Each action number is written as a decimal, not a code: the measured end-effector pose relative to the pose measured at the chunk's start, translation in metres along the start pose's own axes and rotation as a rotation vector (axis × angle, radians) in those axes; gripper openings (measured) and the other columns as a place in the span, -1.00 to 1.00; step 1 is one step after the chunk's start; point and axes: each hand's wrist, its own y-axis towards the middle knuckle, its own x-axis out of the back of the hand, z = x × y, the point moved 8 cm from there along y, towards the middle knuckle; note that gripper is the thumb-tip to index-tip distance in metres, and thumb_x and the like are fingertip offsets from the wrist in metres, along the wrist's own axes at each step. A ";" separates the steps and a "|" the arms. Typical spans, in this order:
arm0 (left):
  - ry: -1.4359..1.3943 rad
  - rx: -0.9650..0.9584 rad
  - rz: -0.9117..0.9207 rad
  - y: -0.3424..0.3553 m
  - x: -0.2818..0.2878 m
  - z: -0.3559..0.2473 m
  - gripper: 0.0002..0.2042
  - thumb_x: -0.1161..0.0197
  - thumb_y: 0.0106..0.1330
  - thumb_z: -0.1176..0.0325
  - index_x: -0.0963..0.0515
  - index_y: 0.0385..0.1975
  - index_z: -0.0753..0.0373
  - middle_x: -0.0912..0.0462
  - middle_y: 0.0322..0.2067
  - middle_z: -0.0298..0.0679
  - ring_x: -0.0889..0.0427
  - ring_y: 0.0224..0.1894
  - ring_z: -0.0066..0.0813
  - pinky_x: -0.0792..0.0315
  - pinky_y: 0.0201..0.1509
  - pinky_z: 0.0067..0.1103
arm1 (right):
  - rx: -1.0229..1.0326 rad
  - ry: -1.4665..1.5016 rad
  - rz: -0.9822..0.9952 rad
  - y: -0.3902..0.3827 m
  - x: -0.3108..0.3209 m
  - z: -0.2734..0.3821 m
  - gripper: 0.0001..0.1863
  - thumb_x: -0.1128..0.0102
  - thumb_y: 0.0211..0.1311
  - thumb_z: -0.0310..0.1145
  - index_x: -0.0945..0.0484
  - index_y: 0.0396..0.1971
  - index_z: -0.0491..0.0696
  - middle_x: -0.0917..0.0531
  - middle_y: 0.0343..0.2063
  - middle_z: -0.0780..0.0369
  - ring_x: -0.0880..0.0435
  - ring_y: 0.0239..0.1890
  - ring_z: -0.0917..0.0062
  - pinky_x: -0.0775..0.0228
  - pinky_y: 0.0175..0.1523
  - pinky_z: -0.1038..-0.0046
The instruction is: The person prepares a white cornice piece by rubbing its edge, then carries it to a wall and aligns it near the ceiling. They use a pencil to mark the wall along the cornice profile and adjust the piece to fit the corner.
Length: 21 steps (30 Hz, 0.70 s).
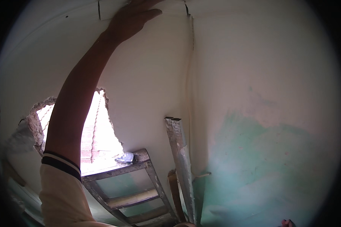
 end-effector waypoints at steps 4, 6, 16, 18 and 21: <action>0.189 -0.148 -0.046 0.004 -0.001 -0.010 -0.62 -0.09 0.54 0.27 -0.49 0.24 0.31 -0.39 0.37 -0.12 -0.29 0.45 -0.09 -0.26 0.51 -0.28 | -0.167 0.180 0.109 -0.024 -0.095 0.053 -0.74 -0.27 0.44 -0.33 -0.52 -0.01 -0.13 -0.58 -0.50 0.25 -0.35 -0.70 0.69 -0.19 -0.68 0.61; 0.085 -0.071 -0.134 0.007 -0.007 -0.008 -0.60 -0.20 0.46 0.26 -0.50 0.22 0.30 -0.42 0.33 -0.11 -0.32 0.42 -0.09 -0.24 0.49 -0.22 | -0.267 0.448 0.231 -0.035 -0.185 0.096 -0.78 -0.23 0.46 -0.25 -0.49 -0.06 -0.02 -0.40 -0.61 0.43 -0.17 -0.74 0.81 -0.02 -0.78 0.64; 0.083 -0.051 -0.208 -0.001 -0.008 0.000 -0.71 -0.24 0.36 0.28 -0.65 0.04 0.13 -0.48 0.33 -0.32 -0.36 0.42 -0.21 -0.38 0.45 -0.27 | -0.466 1.199 1.016 -0.068 -0.547 0.282 -0.81 -0.32 0.37 -0.31 -0.62 -0.18 -0.11 -0.46 -0.59 0.37 -0.34 -0.65 0.67 -0.14 -0.62 0.54; 0.097 -0.071 -0.183 0.000 -0.006 -0.002 -0.76 -0.25 0.35 0.30 -0.66 -0.04 0.15 -0.47 0.33 -0.32 -0.37 0.43 -0.22 -0.39 0.44 -0.28 | -0.192 1.012 1.025 -0.059 -0.568 0.314 -0.84 -0.30 0.38 -0.34 -0.62 -0.20 -0.12 -0.47 -0.57 0.37 -0.34 -0.65 0.69 -0.18 -0.55 0.55; 0.132 -0.075 -0.150 -0.003 0.002 -0.002 -0.81 -0.26 0.32 0.33 -0.67 -0.12 0.15 -0.48 0.33 -0.33 -0.37 0.43 -0.24 -0.40 0.43 -0.28 | -0.254 1.132 0.935 -0.057 -0.590 0.349 -0.86 -0.29 0.39 -0.36 -0.63 -0.21 -0.12 -0.47 -0.57 0.39 -0.33 -0.66 0.72 -0.19 -0.55 0.55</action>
